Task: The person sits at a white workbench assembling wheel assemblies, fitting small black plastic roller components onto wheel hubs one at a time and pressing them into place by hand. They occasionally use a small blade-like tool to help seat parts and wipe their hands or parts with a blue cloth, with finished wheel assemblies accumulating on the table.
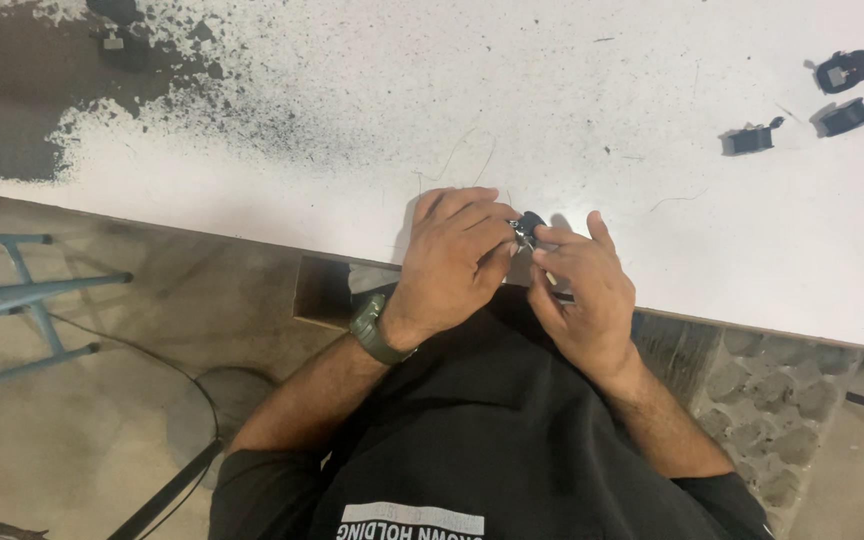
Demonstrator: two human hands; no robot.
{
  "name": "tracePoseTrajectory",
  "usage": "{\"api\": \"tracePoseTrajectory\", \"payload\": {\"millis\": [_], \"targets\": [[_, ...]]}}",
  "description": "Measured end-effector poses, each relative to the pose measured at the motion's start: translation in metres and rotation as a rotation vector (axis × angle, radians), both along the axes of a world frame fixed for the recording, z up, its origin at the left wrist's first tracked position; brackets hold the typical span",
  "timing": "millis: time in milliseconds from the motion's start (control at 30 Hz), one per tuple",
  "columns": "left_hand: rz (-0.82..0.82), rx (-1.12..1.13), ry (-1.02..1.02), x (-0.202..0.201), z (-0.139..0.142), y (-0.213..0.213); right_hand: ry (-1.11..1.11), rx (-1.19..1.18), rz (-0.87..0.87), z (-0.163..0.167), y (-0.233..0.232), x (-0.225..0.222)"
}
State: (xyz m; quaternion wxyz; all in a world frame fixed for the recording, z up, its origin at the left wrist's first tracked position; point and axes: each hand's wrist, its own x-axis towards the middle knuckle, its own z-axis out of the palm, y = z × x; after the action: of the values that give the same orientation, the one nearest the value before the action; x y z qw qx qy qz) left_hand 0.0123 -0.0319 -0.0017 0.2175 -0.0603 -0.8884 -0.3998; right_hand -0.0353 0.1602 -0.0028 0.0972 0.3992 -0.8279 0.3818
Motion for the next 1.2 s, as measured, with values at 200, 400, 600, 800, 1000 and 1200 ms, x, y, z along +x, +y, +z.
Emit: {"api": "tracePoseTrajectory", "payload": {"millis": [200,400,600,800,1000,1200], "targets": [[-0.024,0.009,-0.042,-0.001,-0.001,-0.003,-0.051,0.065,-0.005,0.014,-0.003,0.0],[-0.057,0.018,-0.071,-0.005,-0.003,-0.007,-0.067,0.113,0.02,0.017,-0.002,-0.003],[-0.002,0.155,-0.09,0.001,0.006,-0.019,-0.025,0.024,0.016,0.023,0.011,-0.012],[0.239,-0.174,-0.017,0.013,0.03,-0.062,-0.01,0.106,-0.06,0.026,0.017,-0.025],[0.036,-0.169,0.04,0.011,0.036,-0.03,-0.013,0.211,-0.067,0.016,-0.005,-0.022],[0.017,-0.138,-0.036,-0.002,0.008,-0.001,-0.008,0.191,-0.085,0.003,-0.004,-0.026]]}}
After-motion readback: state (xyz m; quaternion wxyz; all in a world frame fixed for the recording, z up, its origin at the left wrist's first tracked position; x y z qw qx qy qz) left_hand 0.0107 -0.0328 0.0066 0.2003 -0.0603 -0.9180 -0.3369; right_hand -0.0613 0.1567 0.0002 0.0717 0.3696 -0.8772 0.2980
